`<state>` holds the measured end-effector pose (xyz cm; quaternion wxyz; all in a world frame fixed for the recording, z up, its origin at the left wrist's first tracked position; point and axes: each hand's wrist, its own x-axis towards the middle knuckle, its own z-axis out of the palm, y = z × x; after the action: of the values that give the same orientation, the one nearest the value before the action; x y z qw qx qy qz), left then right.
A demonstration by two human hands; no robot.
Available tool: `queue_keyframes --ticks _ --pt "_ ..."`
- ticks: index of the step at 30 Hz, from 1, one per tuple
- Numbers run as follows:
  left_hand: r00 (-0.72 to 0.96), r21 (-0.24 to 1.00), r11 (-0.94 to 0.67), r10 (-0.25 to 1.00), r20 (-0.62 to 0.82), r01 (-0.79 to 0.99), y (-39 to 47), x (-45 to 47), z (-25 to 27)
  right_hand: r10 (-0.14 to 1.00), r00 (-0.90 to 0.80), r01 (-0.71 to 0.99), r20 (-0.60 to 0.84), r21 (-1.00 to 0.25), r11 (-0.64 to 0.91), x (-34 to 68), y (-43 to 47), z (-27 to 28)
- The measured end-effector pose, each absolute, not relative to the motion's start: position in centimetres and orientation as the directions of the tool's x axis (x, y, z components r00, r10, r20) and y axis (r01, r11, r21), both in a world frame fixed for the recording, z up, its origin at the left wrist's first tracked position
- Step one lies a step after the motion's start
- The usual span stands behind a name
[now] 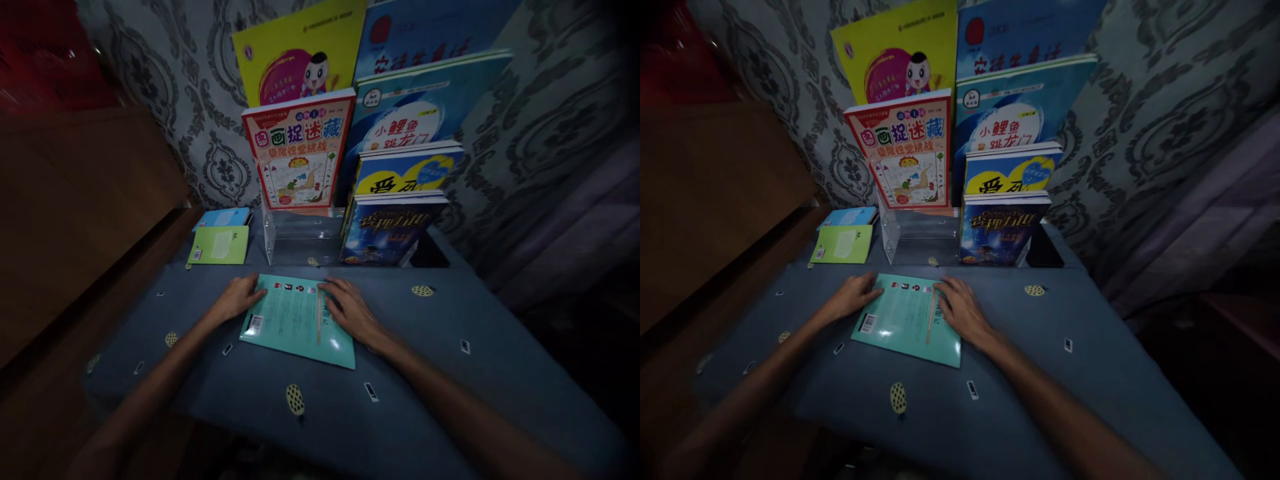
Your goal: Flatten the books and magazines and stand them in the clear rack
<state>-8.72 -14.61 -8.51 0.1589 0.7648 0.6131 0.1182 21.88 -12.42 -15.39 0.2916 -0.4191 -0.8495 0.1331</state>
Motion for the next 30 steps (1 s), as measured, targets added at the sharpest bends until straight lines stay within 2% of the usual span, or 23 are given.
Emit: queue_keyframes --ticks 3,8,12,17,23,26,28,30 --pt "0.233 0.488 -0.191 0.972 -0.026 0.852 -14.8 -7.1 -8.6 0.787 -0.502 0.642 0.357 -0.456 0.616 22.8 -11.8 -14.7" --pt "0.213 0.68 -0.027 0.958 -0.192 0.733 -15.3 -4.4 -9.1 0.782 -0.542 0.661 0.307 -0.419 0.622 24.6 -11.1 -13.7" --pt "0.226 0.74 0.02 0.946 -0.231 0.672 -15.8 -2.6 -9.4 0.787 -0.562 0.673 0.255 -0.412 0.614 25.6 -10.6 -13.5" --pt "0.251 0.767 -0.016 0.949 -0.19 0.642 -16.1 -1.0 -10.0 0.791 -0.564 0.677 0.238 -0.415 0.608 26.2 -10.5 -13.4" --pt "0.237 0.727 -0.016 0.95 -0.202 0.686 -15.7 0.4 -9.8 0.787 -0.559 0.667 0.262 -0.422 0.614 27.7 -10.6 -13.8" --pt "0.251 0.665 -0.05 0.945 -0.209 0.745 -15.5 1.5 -9.3 0.784 -0.555 0.659 0.279 -0.428 0.619 28.8 -10.5 -14.1" --pt "0.258 0.541 -0.122 0.949 -0.183 0.832 -15.2 2.5 -8.9 0.78 -0.553 0.648 0.293 -0.437 0.623 29.3 -10.5 -14.2" --pt "0.232 0.345 -0.176 0.964 -0.128 0.922 -14.9 3.9 -8.6 0.775 -0.556 0.635 0.301 -0.448 0.629 29.8 -10.4 -14.1"
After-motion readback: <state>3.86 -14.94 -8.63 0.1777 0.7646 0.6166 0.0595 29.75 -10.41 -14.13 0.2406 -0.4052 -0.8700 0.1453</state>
